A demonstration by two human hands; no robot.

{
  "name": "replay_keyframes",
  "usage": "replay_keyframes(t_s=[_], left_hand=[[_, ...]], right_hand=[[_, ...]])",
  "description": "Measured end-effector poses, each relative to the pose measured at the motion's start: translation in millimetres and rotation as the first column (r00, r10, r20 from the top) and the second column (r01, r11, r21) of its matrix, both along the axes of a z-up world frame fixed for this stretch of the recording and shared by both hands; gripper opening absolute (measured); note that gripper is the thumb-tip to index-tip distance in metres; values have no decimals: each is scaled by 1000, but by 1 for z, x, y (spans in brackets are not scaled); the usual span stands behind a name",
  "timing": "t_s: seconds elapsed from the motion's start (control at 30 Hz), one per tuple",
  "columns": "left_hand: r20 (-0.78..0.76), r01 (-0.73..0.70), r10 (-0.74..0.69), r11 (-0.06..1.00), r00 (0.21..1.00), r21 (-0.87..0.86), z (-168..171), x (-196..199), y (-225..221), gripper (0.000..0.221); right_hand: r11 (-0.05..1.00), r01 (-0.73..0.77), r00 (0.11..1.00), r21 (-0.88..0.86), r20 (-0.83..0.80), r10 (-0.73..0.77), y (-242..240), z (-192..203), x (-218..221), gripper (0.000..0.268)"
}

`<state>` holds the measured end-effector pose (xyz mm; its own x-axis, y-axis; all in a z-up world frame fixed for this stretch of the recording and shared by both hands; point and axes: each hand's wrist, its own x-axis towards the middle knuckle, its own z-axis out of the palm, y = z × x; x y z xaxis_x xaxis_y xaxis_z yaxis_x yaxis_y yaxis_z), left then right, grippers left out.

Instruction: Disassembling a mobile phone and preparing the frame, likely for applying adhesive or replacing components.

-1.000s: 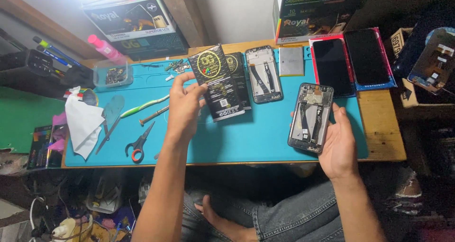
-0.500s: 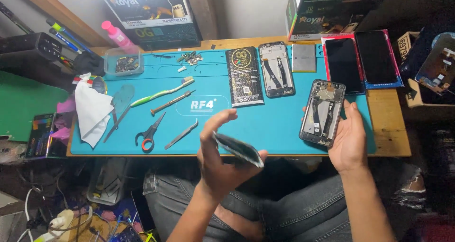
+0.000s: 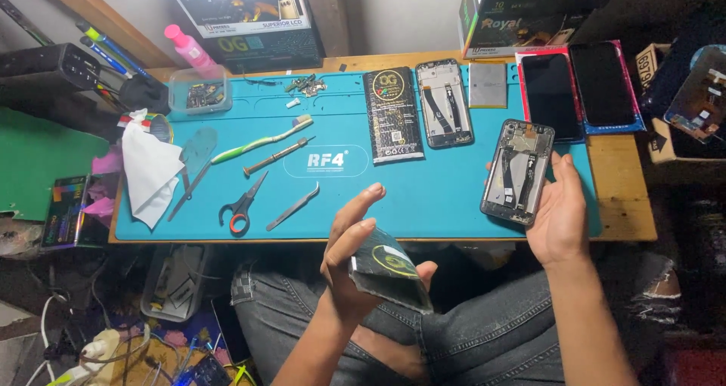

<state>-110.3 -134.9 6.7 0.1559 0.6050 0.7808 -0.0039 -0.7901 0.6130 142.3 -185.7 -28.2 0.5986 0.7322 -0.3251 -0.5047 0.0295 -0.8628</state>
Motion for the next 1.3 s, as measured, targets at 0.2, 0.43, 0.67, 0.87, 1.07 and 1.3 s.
replay_keyframes(t_s=[0.2, 0.43, 0.67, 0.87, 1.07, 1.3], left_hand=[[-138, -202, 174, 953, 975, -226, -1, 6, 9, 95], [-383, -243, 30, 817, 923, -523, 4, 59, 41, 73], [-613, -372, 194, 911, 766, -178, -29, 91, 81, 43], [-715, -595, 255, 756, 651, -272, -51, 101, 140, 94], [-624, -574, 148, 591, 767, -566, -67, 100, 180, 92], [-256, -189, -32, 589, 966, -786, -1, 58, 153, 56]], right_hand=[[1000, 14, 1000, -3, -11, -14, 1, -1, 1, 72], [1000, -15, 1000, 0, -16, 15, 2, -1, 5, 76], [1000, 0, 999, -12, -46, -1, 1, 4, 6, 77], [1000, -12, 999, -14, -49, 12, 4, 12, 5, 80], [1000, -2, 998, -29, -57, 1, 2, 11, 7, 79], [1000, -9, 999, -22, -49, 8, 4, 12, 6, 81]])
